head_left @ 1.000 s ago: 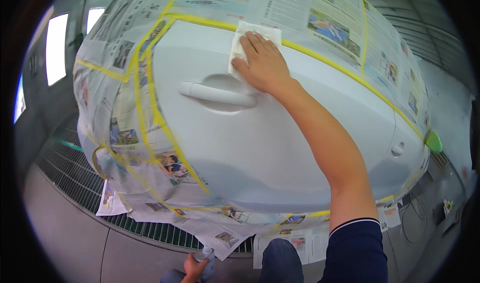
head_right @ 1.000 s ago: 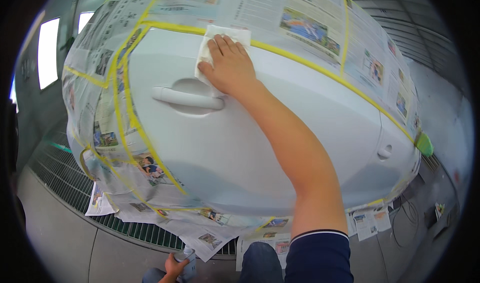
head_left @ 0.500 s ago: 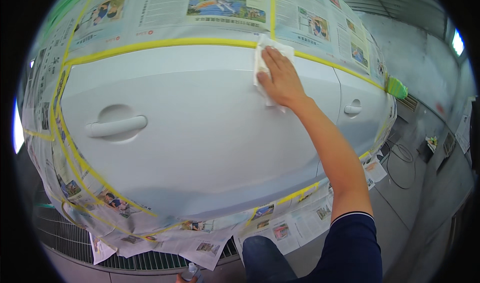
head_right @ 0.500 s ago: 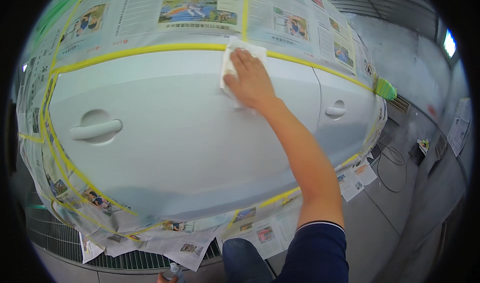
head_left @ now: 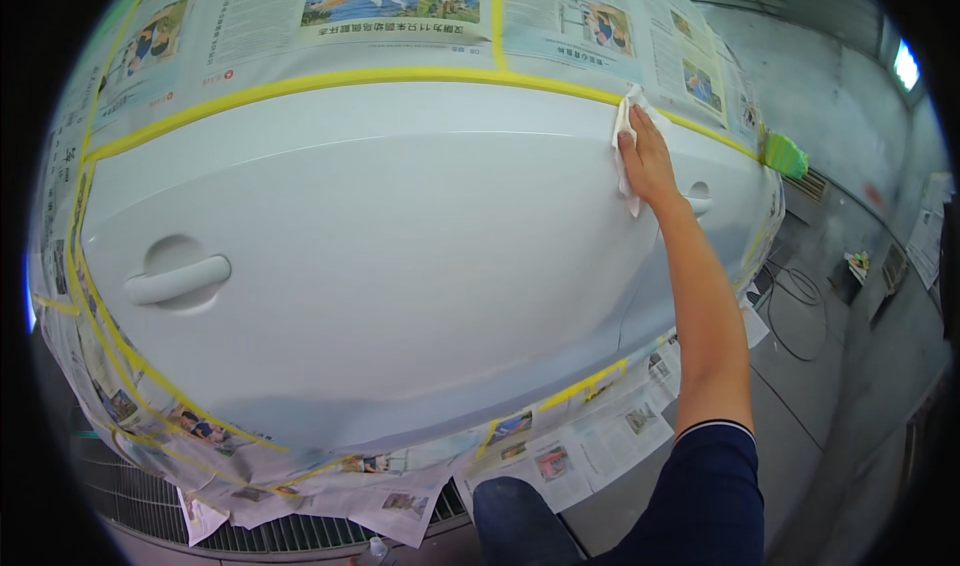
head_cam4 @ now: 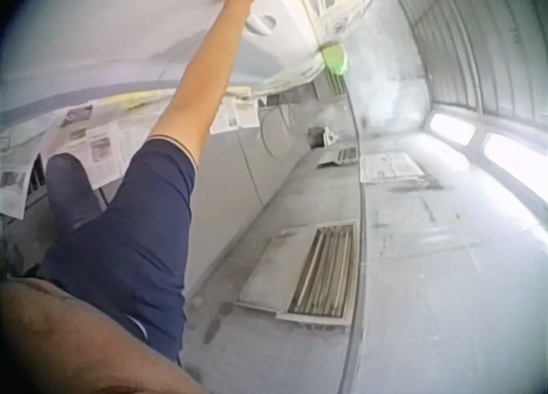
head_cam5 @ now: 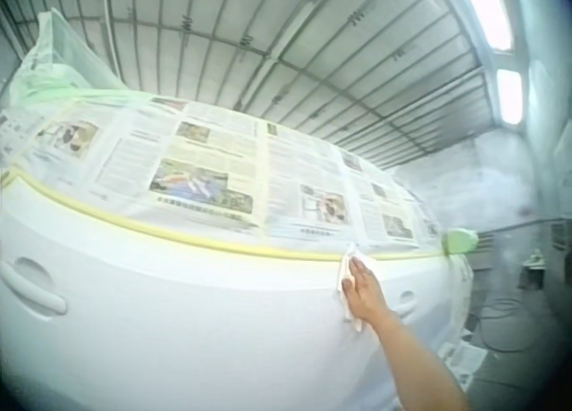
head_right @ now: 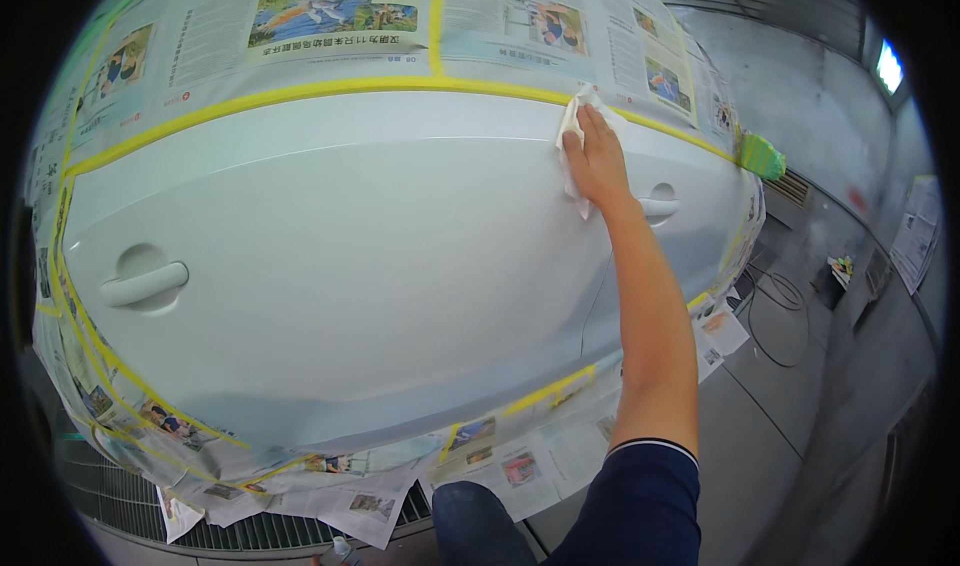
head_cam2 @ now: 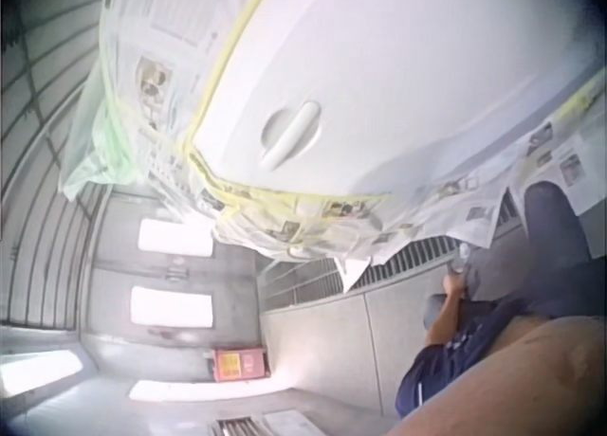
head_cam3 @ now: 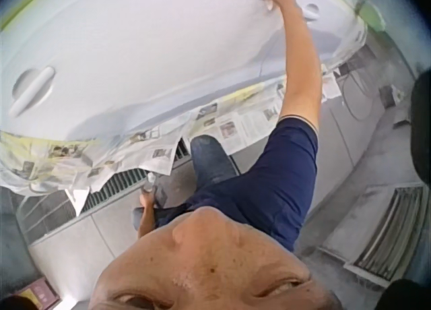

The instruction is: The person wipes the hood and front fender of a white car with a white cloth, repeatedly applying liquid from a small bottle to the cloth. The car is masked with newspaper and yellow tape. The person works methodically across the hood and fender surfaces.

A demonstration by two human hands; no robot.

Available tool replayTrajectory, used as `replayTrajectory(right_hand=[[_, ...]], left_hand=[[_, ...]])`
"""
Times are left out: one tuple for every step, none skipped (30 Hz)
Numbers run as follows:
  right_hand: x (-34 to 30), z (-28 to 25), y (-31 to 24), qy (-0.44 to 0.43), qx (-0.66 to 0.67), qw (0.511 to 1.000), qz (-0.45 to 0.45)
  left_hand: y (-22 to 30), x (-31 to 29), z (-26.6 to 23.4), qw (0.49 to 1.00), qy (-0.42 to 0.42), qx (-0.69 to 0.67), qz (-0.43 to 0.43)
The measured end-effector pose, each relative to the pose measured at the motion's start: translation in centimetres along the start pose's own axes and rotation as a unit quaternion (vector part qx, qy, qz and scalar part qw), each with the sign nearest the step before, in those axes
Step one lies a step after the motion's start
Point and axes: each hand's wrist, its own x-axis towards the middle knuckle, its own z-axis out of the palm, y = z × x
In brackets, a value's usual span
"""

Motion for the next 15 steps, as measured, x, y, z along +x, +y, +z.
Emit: replayTrajectory(right_hand=[[-0.3,0.0,0.9,0.0,-0.004,1.0,0.012],[-0.5,0.0,1.3,0.005,-0.008,1.0,0.021],[-0.6,0.2,1.5,0.012,-0.007,0.999,0.03],[-0.7,0.4,1.6,0.019,-0.007,0.999,0.039],[-0.9,0.7,1.6,0.031,-0.01,0.998,0.051],[-1.4,0.8,2.0,0.041,-0.017,0.997,0.062],[-1.9,1.1,2.1,0.051,-0.023,0.996,0.072],[-3.0,1.6,2.5,0.07,-0.036,0.993,0.085],[-4.3,2.5,2.2,0.092,-0.043,0.99,0.099],[-5.5,3.0,1.9,0.115,-0.049,0.986,0.112],[-6.5,3.8,0.5,0.119,-0.039,0.983,0.135],[-7.3,4.7,-1.4,0.122,-0.026,0.98,0.154],[-8.0,5.6,-3.3,0.124,-0.013,0.977,0.173],[-8.8,6.2,-5.8,0.121,-0.012,0.984,0.131],[-9.4,6.2,-8.8,0.12,-0.008,0.989,0.09]], left_hand=[[0.0,0.2,0.3,1.0,-0.003,0.005,0.008],[-0.2,0.5,0.4,1.0,-0.005,0.01,0.015],[-1.2,0.9,0.5,1.0,-0.004,0.015,0.019],[-2.1,1.5,0.6,1.0,-0.01,0.02,0.011],[-3.3,2.5,1.0,1.0,-0.016,0.023,0.003],[-3.5,2.5,1.4,0.999,-0.027,0.027,-0.005],[-3.7,2.6,1.8,1.0,-0.02,0.02,0.001],[-2.9,2.5,2.1,1.0,-0.02,0.013,0.008],[-2.8,2.3,2.2,1.0,-0.013,0.005,0.012],[-2.9,1.8,2.4,0.999,0.025,-0.015,0.036],[-3.3,1.7,2.2,0.998,0.036,-0.019,0.039],[-3.4,1.7,1.9,0.998,0.048,-0.027,0.039],[-3.4,1.8,1.8,0.997,0.06,-0.036,0.038],[-3.0,1.6,1.4,0.997,0.038,-0.05,0.033],[-2.4,1.0,1.2,0.997,0.067,-0.037,0.014]])
